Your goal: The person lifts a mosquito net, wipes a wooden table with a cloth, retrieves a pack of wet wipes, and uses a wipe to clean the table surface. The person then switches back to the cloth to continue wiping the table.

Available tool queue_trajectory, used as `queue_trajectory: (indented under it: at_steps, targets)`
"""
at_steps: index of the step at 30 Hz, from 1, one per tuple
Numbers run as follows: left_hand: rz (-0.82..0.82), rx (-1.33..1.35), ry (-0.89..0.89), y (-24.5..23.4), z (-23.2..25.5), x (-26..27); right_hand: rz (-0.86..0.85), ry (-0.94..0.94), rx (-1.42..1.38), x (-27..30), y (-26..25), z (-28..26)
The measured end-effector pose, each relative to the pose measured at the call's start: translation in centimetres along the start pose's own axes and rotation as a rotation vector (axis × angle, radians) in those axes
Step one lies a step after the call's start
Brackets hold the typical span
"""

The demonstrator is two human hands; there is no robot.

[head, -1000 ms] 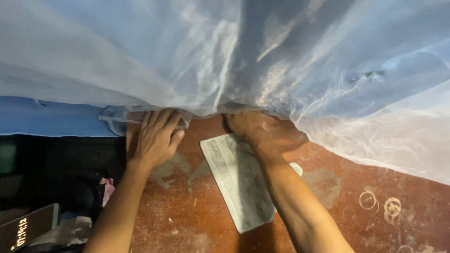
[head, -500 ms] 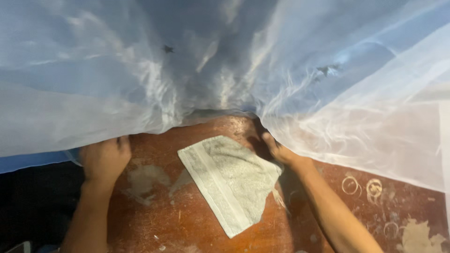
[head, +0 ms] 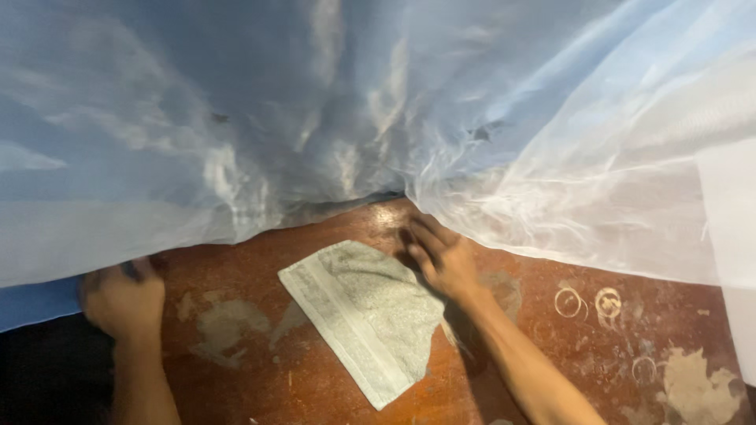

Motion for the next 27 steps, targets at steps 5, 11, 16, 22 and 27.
queue_trajectory:
  at_steps: [5,11,16,22,27]
  targets:
    - [0.053,0.395,0.01,-6.6,11.0,3.9,0.598,0.445,-0.244,3.9,-9.9,8.5]
    - [-0.144,0.736,0.437,-9.1,31.7,3.6,0.714,0.657,-0.402,2.2,-11.0,14.5]
    - [-0.265,0.837,0.473,-8.5,38.7,3.2,0.756,0.608,-0.411,-0.7,-11.2,14.9]
    - [-0.433,0.737,0.501,-4.8,39.8,3.8,0.92,0.482,-0.279,-4.5,-15.6,17.8]
    - [-0.563,0.639,0.598,-1.9,40.4,4.4,0.938,0.378,-0.058,-4.7,-20.3,20.4]
Point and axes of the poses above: each hand's wrist, its own x-axis away from the middle knuckle, its own y-axis out of the palm, z = x × y, the point moved 9 cm from there along -x, towards the middle knuckle, and after that the axes turned 2 degrees about z, right-handed, at the moved point
